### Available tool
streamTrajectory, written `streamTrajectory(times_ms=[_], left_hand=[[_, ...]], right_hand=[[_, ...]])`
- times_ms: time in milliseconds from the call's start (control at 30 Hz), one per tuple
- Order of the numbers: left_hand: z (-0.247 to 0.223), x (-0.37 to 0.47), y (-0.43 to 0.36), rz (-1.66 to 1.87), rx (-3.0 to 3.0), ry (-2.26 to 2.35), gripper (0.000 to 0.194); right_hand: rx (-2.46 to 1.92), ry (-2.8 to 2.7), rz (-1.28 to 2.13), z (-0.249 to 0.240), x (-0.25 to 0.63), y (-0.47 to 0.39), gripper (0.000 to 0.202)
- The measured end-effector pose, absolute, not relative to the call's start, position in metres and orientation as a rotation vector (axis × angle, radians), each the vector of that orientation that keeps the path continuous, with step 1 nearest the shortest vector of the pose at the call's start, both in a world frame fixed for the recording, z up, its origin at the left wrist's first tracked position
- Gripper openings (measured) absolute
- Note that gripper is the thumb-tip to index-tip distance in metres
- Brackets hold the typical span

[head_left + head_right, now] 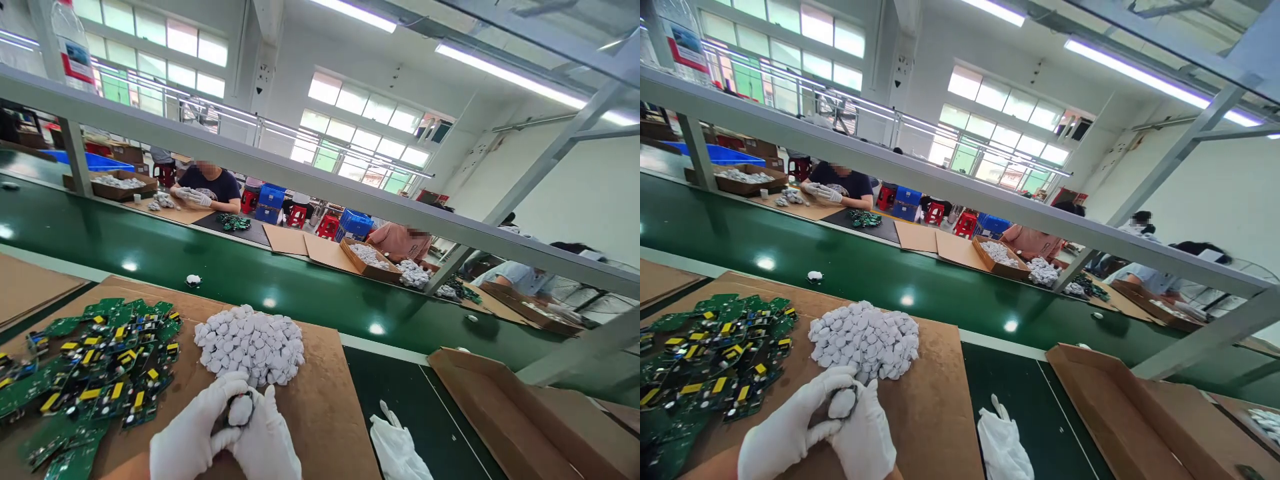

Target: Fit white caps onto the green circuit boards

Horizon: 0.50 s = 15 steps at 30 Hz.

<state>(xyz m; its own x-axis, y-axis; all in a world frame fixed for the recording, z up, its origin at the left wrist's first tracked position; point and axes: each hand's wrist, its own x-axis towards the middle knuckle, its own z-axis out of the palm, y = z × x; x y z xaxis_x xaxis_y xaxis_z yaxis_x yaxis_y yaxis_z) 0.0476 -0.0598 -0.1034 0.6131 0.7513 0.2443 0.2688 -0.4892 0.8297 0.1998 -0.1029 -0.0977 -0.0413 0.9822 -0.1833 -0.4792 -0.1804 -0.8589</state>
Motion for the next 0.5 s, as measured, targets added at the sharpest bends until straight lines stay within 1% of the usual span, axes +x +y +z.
streamTrajectory(times_ms=[133, 267, 333, 367, 500], left_hand=[[-0.074, 0.048, -0.057, 0.811, 2.266, 0.846, 0.045], [-0.035, 0.055, -0.034, 0.876, 2.356, 0.972, 0.033], [-0.021, 0.065, -0.012, 0.891, 2.344, 1.009, 0.043], [-0.016, 0.071, 0.001, 0.843, 2.313, 1.042, 0.047], [-0.009, 0.104, 0.059, 0.809, 2.242, 1.137, 0.032]], right_hand=[[-0.954, -0.55, 1.598, -0.095, 0.199, -0.097, 0.018], [-0.944, -0.457, 1.661, -0.095, 0.196, -0.092, 0.028], [-0.95, -0.512, 1.673, -0.096, 0.196, -0.094, 0.027], [-0.954, -0.56, 1.671, -0.097, 0.197, -0.095, 0.026], [-0.959, -0.747, 1.619, -0.099, 0.198, -0.101, 0.03]])
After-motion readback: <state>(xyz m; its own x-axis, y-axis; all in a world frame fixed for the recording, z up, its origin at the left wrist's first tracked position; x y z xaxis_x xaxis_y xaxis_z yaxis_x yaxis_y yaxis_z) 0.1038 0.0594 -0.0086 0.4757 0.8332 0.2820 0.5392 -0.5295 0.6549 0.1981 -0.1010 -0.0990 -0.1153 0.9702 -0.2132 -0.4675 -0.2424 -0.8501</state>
